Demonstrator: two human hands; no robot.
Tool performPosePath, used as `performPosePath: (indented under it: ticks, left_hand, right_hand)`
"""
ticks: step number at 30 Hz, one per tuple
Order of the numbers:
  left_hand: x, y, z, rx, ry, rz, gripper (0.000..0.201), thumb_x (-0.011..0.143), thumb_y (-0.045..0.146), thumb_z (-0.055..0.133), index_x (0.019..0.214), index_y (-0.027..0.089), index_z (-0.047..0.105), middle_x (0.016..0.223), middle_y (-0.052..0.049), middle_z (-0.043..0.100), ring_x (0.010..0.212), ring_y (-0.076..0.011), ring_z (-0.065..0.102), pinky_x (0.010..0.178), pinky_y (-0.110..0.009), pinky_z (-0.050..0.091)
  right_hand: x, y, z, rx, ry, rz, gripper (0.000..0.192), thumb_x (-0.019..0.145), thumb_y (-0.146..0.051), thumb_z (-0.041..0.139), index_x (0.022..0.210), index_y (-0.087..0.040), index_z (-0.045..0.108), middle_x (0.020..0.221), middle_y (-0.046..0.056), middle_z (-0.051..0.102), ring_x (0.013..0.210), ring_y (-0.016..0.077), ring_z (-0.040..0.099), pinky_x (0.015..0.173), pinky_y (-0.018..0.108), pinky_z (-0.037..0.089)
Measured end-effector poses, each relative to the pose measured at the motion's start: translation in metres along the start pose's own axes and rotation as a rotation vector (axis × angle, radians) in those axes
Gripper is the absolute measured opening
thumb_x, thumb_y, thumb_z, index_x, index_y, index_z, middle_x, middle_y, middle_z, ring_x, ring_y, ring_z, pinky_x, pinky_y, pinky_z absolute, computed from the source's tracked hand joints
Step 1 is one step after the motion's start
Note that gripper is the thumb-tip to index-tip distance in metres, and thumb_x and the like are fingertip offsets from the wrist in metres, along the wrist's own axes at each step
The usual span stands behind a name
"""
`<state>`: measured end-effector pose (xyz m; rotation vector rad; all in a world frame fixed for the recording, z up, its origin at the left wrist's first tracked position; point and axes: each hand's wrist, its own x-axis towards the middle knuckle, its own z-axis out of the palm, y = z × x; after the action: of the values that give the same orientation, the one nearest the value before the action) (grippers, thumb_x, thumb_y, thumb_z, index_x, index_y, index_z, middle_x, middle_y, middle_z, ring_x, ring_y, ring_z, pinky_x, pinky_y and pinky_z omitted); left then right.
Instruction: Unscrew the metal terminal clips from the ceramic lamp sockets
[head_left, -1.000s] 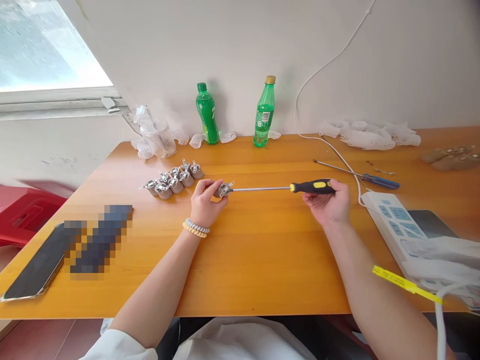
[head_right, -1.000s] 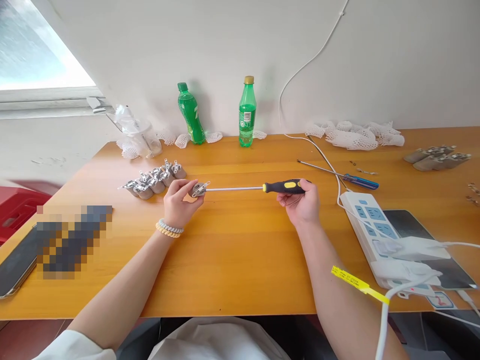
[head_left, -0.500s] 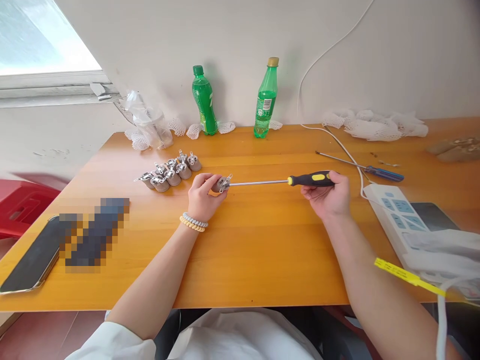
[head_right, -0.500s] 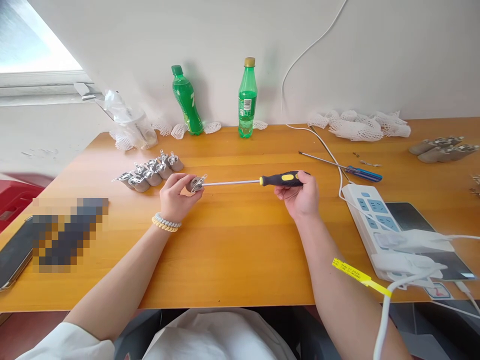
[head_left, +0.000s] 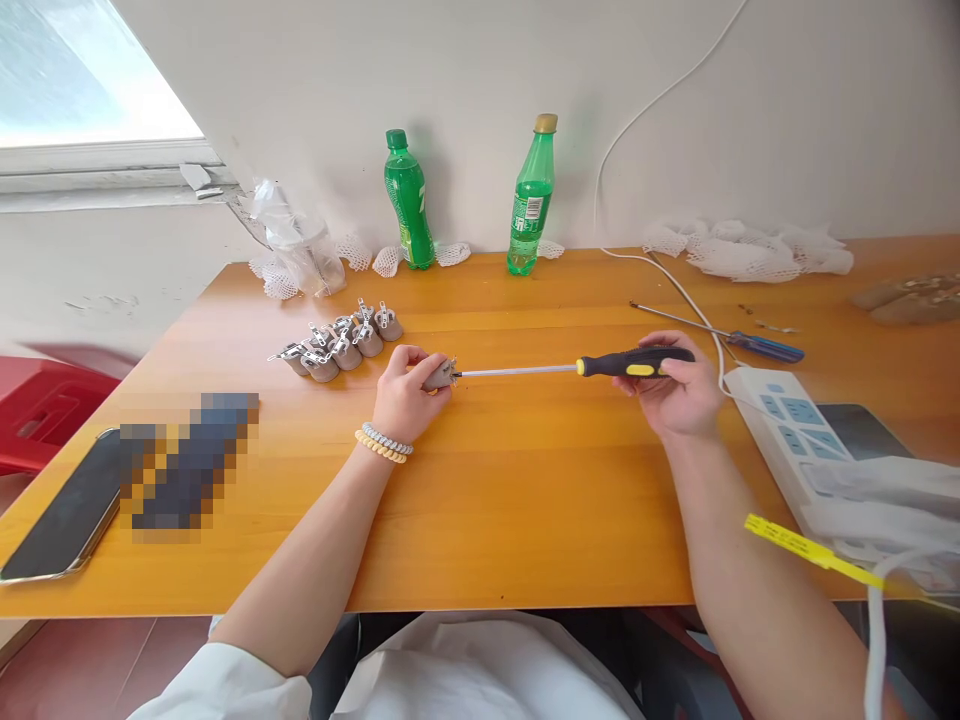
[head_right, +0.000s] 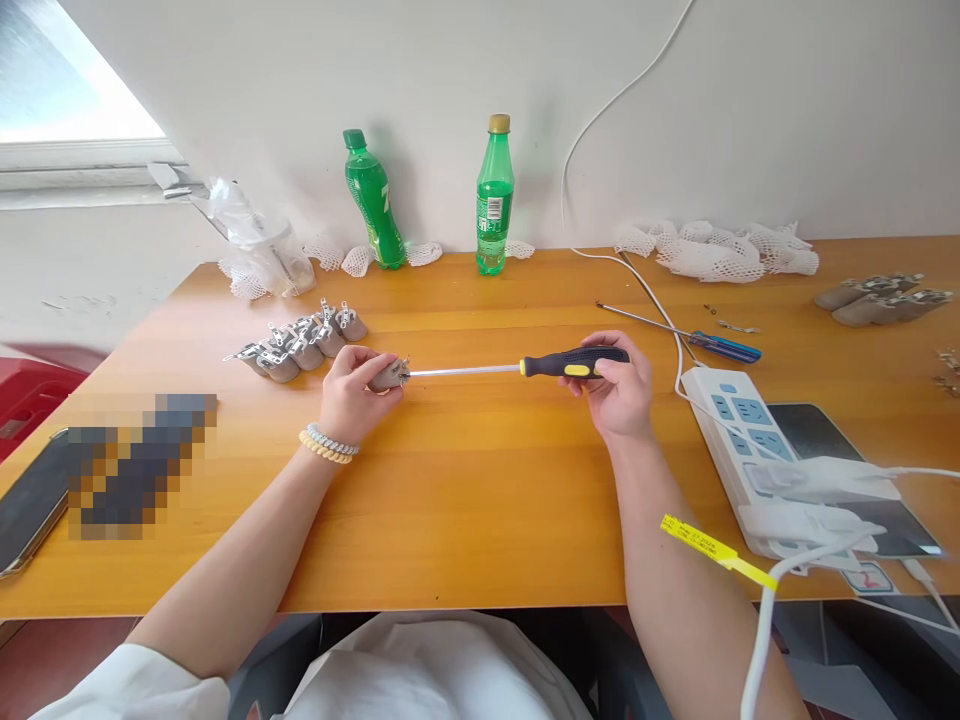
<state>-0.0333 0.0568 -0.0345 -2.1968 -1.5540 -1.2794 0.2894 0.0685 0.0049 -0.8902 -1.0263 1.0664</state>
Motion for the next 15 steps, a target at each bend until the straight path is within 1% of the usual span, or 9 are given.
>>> performPosePath:
  ticks: [2, 4, 5, 6, 9, 11, 13, 15]
  left_hand:
    - [-0.001, -0.001, 0.000, -0.025, -0.047, 0.010, 0.025, 0.072, 0.019, 0.064, 0.095, 0.021, 0.070, 0.091, -0.006, 0.055, 0.076, -0.0147, 0.058, 0.067, -0.027, 0.053]
    - [-0.002, -0.002, -0.001, -0.043, -0.096, 0.029, 0.023, 0.076, 0.021, 0.063, 0.099, 0.022, 0.069, 0.096, -0.007, 0.058, 0.081, -0.0157, 0.060, 0.071, -0.028, 0.054]
    - [-0.003, -0.003, -0.002, -0.058, -0.127, 0.049, 0.024, 0.078, 0.023, 0.062, 0.102, 0.022, 0.068, 0.099, -0.008, 0.060, 0.085, -0.0169, 0.061, 0.074, -0.029, 0.054]
    - [-0.003, -0.003, -0.003, -0.075, -0.162, 0.076, 0.025, 0.081, 0.024, 0.061, 0.105, 0.022, 0.066, 0.103, -0.009, 0.062, 0.089, -0.0183, 0.062, 0.078, -0.031, 0.054]
    - [-0.002, -0.004, -0.007, -0.113, -0.258, 0.152, 0.030, 0.085, 0.029, 0.058, 0.114, 0.022, 0.062, 0.104, -0.010, 0.067, 0.093, -0.0214, 0.062, 0.082, -0.035, 0.053]
    - [-0.002, -0.005, -0.010, -0.115, -0.279, 0.171, 0.031, 0.086, 0.032, 0.058, 0.115, 0.021, 0.062, 0.100, -0.010, 0.069, 0.089, -0.0215, 0.063, 0.081, -0.035, 0.053]
    - [-0.001, -0.006, -0.012, -0.105, -0.275, 0.184, 0.031, 0.085, 0.033, 0.059, 0.114, 0.021, 0.063, 0.097, -0.010, 0.069, 0.086, -0.0210, 0.063, 0.079, -0.035, 0.053]
    - [-0.001, -0.007, -0.013, -0.103, -0.271, 0.208, 0.030, 0.085, 0.032, 0.059, 0.113, 0.020, 0.063, 0.095, -0.009, 0.070, 0.084, -0.0203, 0.063, 0.079, -0.034, 0.053]
  right_hand:
    - [0.002, 0.001, -0.002, -0.027, 0.034, 0.036, 0.027, 0.071, -0.048, 0.063, 0.076, -0.021, 0.061, 0.049, -0.001, 0.054, 0.034, 0.0128, 0.048, 0.030, 0.025, 0.033]
    - [0.006, 0.004, -0.004, -0.044, 0.086, 0.072, 0.040, 0.076, -0.062, 0.057, 0.072, -0.022, 0.059, 0.039, -0.004, 0.042, 0.028, 0.0086, 0.034, 0.028, 0.024, 0.027]
    - [0.007, 0.005, -0.005, -0.052, 0.108, 0.085, 0.043, 0.076, -0.065, 0.056, 0.070, -0.022, 0.058, 0.037, -0.005, 0.039, 0.028, 0.0076, 0.031, 0.028, 0.023, 0.025]
    - [0.008, 0.006, -0.006, -0.062, 0.124, 0.093, 0.042, 0.076, -0.064, 0.059, 0.068, -0.022, 0.058, 0.038, -0.005, 0.038, 0.028, 0.0071, 0.030, 0.028, 0.023, 0.025]
    - [0.011, 0.006, -0.010, -0.101, 0.122, 0.112, 0.028, 0.072, -0.046, 0.071, 0.067, -0.021, 0.058, 0.050, -0.003, 0.051, 0.036, 0.0077, 0.041, 0.031, 0.022, 0.031]
    - [0.011, 0.005, -0.012, -0.093, 0.074, 0.130, 0.019, 0.069, -0.036, 0.072, 0.072, -0.022, 0.061, 0.060, -0.002, 0.058, 0.042, 0.0089, 0.049, 0.035, 0.022, 0.037]
    - [0.011, 0.005, -0.012, -0.050, 0.011, 0.163, 0.020, 0.066, -0.032, 0.072, 0.080, -0.022, 0.061, 0.067, -0.001, 0.062, 0.049, 0.0116, 0.055, 0.039, 0.024, 0.042]
    - [0.011, 0.007, -0.012, -0.025, -0.022, 0.211, 0.025, 0.066, -0.037, 0.070, 0.084, -0.022, 0.060, 0.069, 0.001, 0.063, 0.050, 0.0150, 0.058, 0.037, 0.026, 0.041]
